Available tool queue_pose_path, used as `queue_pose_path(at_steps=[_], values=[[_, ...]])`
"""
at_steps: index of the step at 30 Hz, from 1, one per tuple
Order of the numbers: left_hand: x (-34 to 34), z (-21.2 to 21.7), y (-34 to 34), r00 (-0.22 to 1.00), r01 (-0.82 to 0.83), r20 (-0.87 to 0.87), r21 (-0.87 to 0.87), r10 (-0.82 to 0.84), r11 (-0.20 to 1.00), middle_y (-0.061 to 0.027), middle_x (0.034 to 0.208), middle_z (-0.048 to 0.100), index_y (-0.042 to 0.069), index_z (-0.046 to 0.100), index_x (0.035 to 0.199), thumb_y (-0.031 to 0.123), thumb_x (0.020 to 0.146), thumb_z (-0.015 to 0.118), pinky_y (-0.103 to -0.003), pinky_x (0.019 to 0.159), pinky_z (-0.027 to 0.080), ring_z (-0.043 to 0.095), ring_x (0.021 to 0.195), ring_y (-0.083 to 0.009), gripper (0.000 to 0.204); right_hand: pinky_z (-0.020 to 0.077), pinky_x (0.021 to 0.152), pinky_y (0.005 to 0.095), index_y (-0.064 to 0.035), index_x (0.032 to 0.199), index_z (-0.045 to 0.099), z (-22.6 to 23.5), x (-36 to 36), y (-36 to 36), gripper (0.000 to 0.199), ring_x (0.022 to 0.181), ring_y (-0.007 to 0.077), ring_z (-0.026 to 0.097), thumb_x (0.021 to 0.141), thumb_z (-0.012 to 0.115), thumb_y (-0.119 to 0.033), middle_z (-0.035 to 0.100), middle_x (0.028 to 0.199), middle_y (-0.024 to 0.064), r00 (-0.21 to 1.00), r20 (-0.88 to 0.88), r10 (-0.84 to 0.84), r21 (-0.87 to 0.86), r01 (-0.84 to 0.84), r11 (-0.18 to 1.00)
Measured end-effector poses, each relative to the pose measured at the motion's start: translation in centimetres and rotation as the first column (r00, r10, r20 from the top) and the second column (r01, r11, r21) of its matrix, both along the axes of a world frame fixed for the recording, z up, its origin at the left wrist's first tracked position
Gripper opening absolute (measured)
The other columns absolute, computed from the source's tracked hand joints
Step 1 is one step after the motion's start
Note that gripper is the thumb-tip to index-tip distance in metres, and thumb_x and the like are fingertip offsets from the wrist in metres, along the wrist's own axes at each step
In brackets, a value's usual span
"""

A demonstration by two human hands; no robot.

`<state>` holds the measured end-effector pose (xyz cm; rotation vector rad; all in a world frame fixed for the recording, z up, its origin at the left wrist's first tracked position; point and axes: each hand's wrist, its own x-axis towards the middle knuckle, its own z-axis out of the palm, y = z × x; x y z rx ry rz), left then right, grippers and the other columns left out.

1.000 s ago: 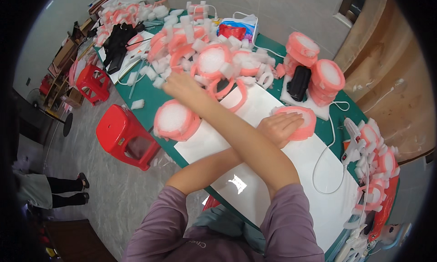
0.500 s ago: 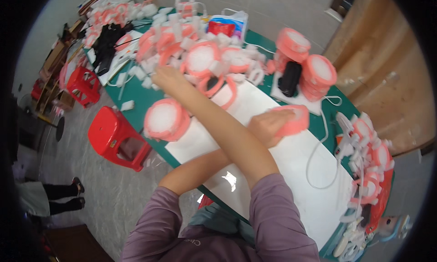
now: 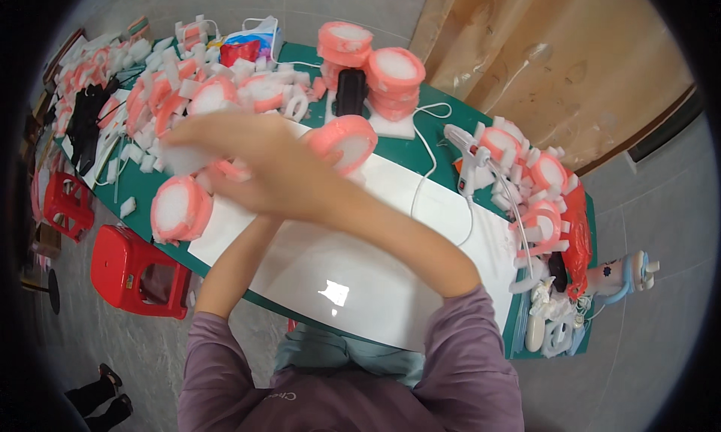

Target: The person is using a hot glue gun to assemble pink and white foam pieces into circular or cylindrical shapes, possibly for headbands or decor.

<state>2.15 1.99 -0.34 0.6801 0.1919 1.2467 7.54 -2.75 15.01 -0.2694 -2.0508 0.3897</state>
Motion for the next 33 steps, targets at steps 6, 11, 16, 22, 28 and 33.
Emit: queue_pose_path(at_steps=[6,11,16,22,28,33], values=[[1.4,2.1,-0.7,0.476,-0.161,-0.653,0.594,0.589,0.788,-0.0109,0.080,0.064,0.003,0.059,0.098,0.015,0.067,0.066,-0.028,0.068,0.048,0.063,0.071,-0.0191,0.035,0.0468,0.078,0.0285,-0.0001,0.104,0.053,-3.4,11.8,0.7,0.040,0.091,0.0187,0.059,0.065,0.059,0.002,0.059,0.103,0.0108,0.918,-0.058,-0.392,-0.217,0.372,0.902],[1.9,2.2,-0.9,0.457,-0.114,-0.665,0.615,0.591,0.780,-0.0125,0.081,0.064,0.002,0.058,0.100,0.014,0.067,0.066,-0.028,0.068,0.048,0.063,0.070,-0.0212,0.036,0.0471,0.078,0.0298,0.0011,0.095,0.053,-6.7,14.6,-0.8,0.033,0.093,0.0237,0.059,0.063,0.062,0.004,0.059,0.105,0.0123,0.742,0.093,-0.664,0.004,0.667,0.745],[1.9,2.1,-1.0,0.423,-0.101,-0.680,0.621,0.598,0.777,-0.0128,0.080,0.064,0.003,0.058,0.101,0.014,0.067,0.066,-0.028,0.067,0.048,0.063,0.070,-0.0216,0.037,0.0465,0.079,0.0309,-0.0002,0.090,0.054,-7.6,13.7,-0.3,0.034,0.098,0.0268,0.056,0.058,0.063,0.007,0.058,0.106,0.0115,0.750,0.034,-0.660,0.183,0.645,0.742],[1.9,2.4,-1.1,0.407,-0.117,-0.685,0.617,0.604,0.778,-0.0136,0.078,0.064,0.003,0.058,0.102,0.014,0.068,0.066,-0.028,0.066,0.048,0.063,0.067,-0.0219,0.037,0.0450,0.079,0.0330,-0.0014,0.087,0.054,-8.5,12.9,0.4,0.034,0.102,0.0279,0.054,0.056,0.064,0.007,0.058,0.108,0.0111,0.753,0.096,-0.651,0.308,0.599,0.739],[1.9,2.4,-1.2,0.403,-0.100,-0.712,0.589,0.574,0.802,-0.0141,0.078,0.064,0.003,0.058,0.101,0.015,0.068,0.068,-0.028,0.065,0.047,0.062,0.066,-0.0231,0.037,0.0448,0.079,0.0323,-0.0014,0.084,0.053,-9.5,12.9,0.7,0.031,0.103,0.0279,0.054,0.056,0.065,0.007,0.058,0.107,0.0111,0.787,0.086,-0.611,0.240,0.579,0.779],[2.1,2.4,-1.3,0.436,-0.128,-0.661,0.626,0.611,0.769,-0.0143,0.078,0.063,0.002,0.059,0.100,0.016,0.068,0.069,-0.027,0.065,0.047,0.062,0.066,-0.0222,0.036,0.0449,0.080,0.0318,-0.0013,0.080,0.054,-9.3,13.0,0.8,0.027,0.101,0.0278,0.054,0.056,0.065,0.005,0.059,0.106,0.0107,0.800,0.117,-0.589,0.256,0.549,0.796]])
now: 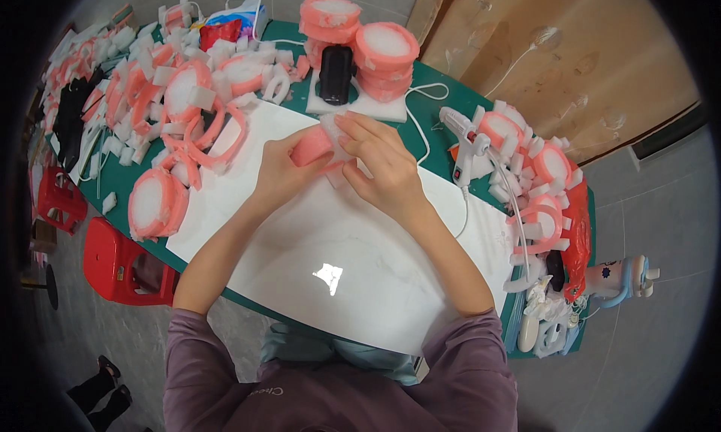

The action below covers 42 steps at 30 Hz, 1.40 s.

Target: The person is using a hot glue gun to assemble pink and white foam pieces into circular or cylindrical shapes, possibly for headbands or decor.

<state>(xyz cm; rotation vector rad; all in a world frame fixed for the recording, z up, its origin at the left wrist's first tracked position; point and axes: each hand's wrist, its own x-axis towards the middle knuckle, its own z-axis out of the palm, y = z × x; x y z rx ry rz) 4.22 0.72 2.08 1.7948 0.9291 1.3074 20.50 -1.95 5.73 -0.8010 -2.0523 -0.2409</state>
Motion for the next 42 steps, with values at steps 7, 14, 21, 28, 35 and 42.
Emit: queue_pose_path(at_steps=[7,14,21,28,35,42], values=[[-0.2,0.1,0.3,0.999,0.030,-0.026,-0.086,-0.033,0.996,-0.0123,0.079,0.064,0.001,0.058,0.101,0.017,0.068,0.070,-0.026,0.067,0.047,0.060,0.068,-0.0164,0.038,0.0467,0.079,0.0311,-0.0014,0.075,0.054,-1.2,-0.2,0.5,0.022,0.099,0.0259,0.055,0.057,0.065,0.004,0.060,0.103,0.0094,0.996,-0.092,-0.020,-0.017,0.019,1.000],[-0.2,0.5,0.2,0.996,0.021,-0.079,-0.097,-0.028,0.995,-0.0116,0.081,0.064,0.000,0.058,0.101,0.016,0.068,0.069,-0.026,0.068,0.047,0.060,0.068,-0.0164,0.038,0.0470,0.079,0.0317,-0.0013,0.078,0.054,-1.5,-0.1,0.5,0.022,0.100,0.0257,0.055,0.058,0.063,0.003,0.060,0.102,0.0086,0.992,-0.127,-0.012,-0.052,0.005,0.999],[-0.1,0.3,0.1,0.995,0.008,-0.099,-0.090,-0.017,0.996,-0.0117,0.079,0.064,0.000,0.059,0.100,0.014,0.068,0.068,-0.026,0.067,0.047,0.061,0.067,-0.0167,0.037,0.0508,0.067,0.0272,-0.0017,0.081,0.051,-1.1,-0.2,0.0,0.028,0.095,0.0248,0.058,0.057,0.062,0.007,0.061,0.101,0.0112,0.995,-0.099,-0.030,-0.049,0.025,0.998],[-0.1,0.5,0.1,0.990,0.018,-0.136,-0.073,-0.027,0.997,-0.0119,0.079,0.064,0.000,0.059,0.100,0.013,0.068,0.068,-0.026,0.067,0.047,0.061,0.067,-0.0171,0.036,0.0481,0.074,0.0297,-0.0017,0.093,0.052,-0.8,0.2,-0.3,0.034,0.097,0.0241,0.055,0.060,0.061,0.003,0.058,0.105,0.0097,0.998,-0.033,-0.052,-0.149,0.047,0.988],[-0.5,0.3,0.3,0.993,0.062,-0.091,-0.112,-0.072,0.992,-0.0095,0.086,0.064,-0.004,0.057,0.103,0.006,0.068,0.065,-0.026,0.073,0.045,0.058,0.079,-0.0119,0.036,0.0464,0.078,0.0320,-0.0036,0.104,0.054,1.1,0.6,-0.9,0.037,0.097,0.0268,0.053,0.067,0.060,-0.003,0.055,0.108,0.0100,0.985,-0.162,0.066,-0.343,-0.119,0.932],[-0.4,0.7,-0.2,0.985,0.131,-0.096,-0.108,-0.141,0.985,-0.0090,0.085,0.063,-0.005,0.057,0.100,0.006,0.066,0.065,-0.027,0.074,0.045,0.058,0.079,-0.0113,0.037,0.0450,0.079,0.0323,-0.0043,0.096,0.057,1.4,2.3,-0.4,0.028,0.094,0.0259,0.052,0.069,0.062,-0.007,0.057,0.106,0.0077,0.962,-0.174,0.211,-0.264,-0.252,0.931]])
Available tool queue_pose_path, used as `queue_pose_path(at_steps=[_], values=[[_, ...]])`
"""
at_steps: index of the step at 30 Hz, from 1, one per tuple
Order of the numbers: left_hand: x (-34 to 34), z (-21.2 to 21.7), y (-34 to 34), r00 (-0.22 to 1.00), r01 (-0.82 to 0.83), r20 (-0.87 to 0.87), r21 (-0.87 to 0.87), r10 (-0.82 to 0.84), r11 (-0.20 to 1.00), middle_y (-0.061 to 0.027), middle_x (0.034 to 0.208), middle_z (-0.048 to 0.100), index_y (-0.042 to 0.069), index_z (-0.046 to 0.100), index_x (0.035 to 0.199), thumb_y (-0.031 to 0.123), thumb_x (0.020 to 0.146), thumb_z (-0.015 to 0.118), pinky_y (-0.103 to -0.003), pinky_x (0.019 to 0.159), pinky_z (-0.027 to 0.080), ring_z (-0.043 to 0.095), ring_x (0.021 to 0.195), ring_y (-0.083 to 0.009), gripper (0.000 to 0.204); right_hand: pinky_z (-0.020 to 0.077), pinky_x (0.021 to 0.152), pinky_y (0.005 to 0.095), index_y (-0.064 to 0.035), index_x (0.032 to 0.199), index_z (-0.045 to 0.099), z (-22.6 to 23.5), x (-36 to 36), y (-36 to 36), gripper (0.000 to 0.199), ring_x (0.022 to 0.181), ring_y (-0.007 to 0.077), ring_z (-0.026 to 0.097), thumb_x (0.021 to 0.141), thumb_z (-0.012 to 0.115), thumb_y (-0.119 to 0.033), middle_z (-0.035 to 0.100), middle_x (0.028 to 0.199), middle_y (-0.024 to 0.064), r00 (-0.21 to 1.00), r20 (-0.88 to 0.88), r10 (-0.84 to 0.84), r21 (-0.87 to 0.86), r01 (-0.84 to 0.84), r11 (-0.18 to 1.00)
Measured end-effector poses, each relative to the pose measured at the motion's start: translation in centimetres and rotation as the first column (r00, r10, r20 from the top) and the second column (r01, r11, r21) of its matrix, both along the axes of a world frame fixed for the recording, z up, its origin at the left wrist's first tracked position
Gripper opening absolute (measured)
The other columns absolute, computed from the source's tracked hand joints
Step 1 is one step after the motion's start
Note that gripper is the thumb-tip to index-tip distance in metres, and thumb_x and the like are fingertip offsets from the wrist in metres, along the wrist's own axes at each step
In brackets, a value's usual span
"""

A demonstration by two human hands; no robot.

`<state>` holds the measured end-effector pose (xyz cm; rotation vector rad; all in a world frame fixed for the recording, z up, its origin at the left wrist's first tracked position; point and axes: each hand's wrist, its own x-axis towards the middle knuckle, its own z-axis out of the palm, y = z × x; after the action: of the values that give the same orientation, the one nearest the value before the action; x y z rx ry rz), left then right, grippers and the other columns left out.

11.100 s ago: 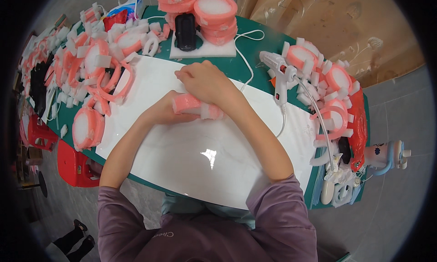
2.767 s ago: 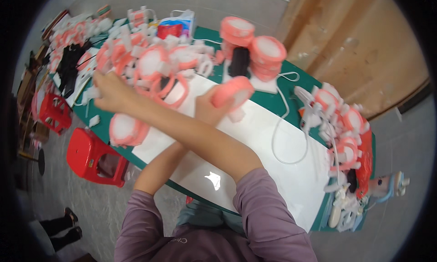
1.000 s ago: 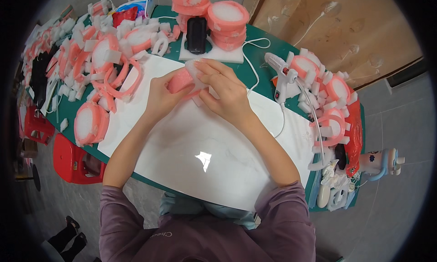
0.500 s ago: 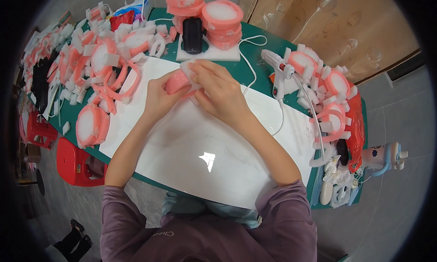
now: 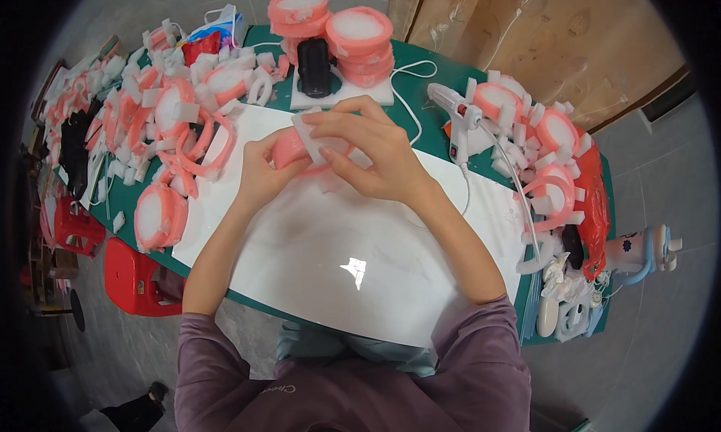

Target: The person is using a hot glue gun to assemble pink and white foam pieces into circular or cylindrical shapes, possibly for headbands or decor.

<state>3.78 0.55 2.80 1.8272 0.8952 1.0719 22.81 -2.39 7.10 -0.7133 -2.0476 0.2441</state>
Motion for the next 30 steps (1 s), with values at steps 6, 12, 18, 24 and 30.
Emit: queue_pose_path(at_steps=[6,12,18,24,30], values=[[0.0,-0.3,0.4,1.000,-0.010,0.015,0.070,0.009,0.997,-0.0113,0.079,0.064,0.001,0.060,0.097,0.009,0.063,0.067,-0.027,0.067,0.047,0.061,0.068,-0.0160,0.036,0.0373,0.087,0.0360,-0.0056,0.099,0.059,-0.6,0.0,1.0,0.036,0.102,0.0251,0.047,0.065,0.066,-0.014,0.055,0.107,0.0082,0.997,0.069,0.015,0.029,-0.017,0.999],[-0.3,0.1,0.5,0.998,0.056,-0.040,-0.047,-0.058,0.997,-0.0078,0.085,0.061,-0.006,0.056,0.100,0.006,0.065,0.064,-0.027,0.076,0.045,0.056,0.080,-0.0117,0.038,0.0389,0.086,0.0356,-0.0117,0.103,0.059,-2.3,0.0,1.6,0.042,0.101,0.0241,0.046,0.064,0.071,-0.013,0.042,0.122,0.0077,0.990,-0.076,0.118,-0.097,-0.125,0.987],[-0.4,-0.2,1.1,0.994,0.092,0.049,0.166,-0.101,0.982,-0.0163,0.115,0.053,0.000,0.060,0.099,0.010,0.062,0.067,-0.031,0.084,0.043,0.055,0.099,-0.0215,0.039,0.0390,0.086,0.0325,-0.0120,0.102,0.060,-3.3,-0.1,1.9,0.043,0.097,0.0206,0.050,0.061,0.074,-0.012,0.042,0.120,0.0077,0.958,-0.252,0.139,-0.360,-0.226,0.905],[-1.5,1.0,1.5,0.986,-0.061,0.169,0.408,-0.010,0.911,-0.0152,0.135,0.031,0.003,0.050,0.114,0.034,0.070,0.061,-0.042,0.095,0.032,0.038,0.119,-0.0270,0.055,0.0373,0.084,0.0280,-0.0103,0.102,0.059,-3.4,-0.1,1.5,0.043,0.095,0.0188,0.049,0.062,0.073,-0.010,0.052,0.104,0.0059,0.948,-0.280,0.149,-0.402,-0.257,0.879],[-6.0,10.4,-13.0,0.083,0.073,0.832,0.543,-0.548,0.836,-0.0027,0.086,0.051,0.013,0.058,0.083,0.022,0.079,0.051,-0.030,0.084,0.034,0.047,0.087,-0.0144,0.012,0.0368,0.085,0.0278,-0.0086,0.102,0.059,-3.6,0.1,1.4,0.042,0.096,0.0190,0.048,0.062,0.071,-0.007,0.051,0.104,0.0063,0.951,-0.276,0.137,-0.446,-0.253,0.859]])
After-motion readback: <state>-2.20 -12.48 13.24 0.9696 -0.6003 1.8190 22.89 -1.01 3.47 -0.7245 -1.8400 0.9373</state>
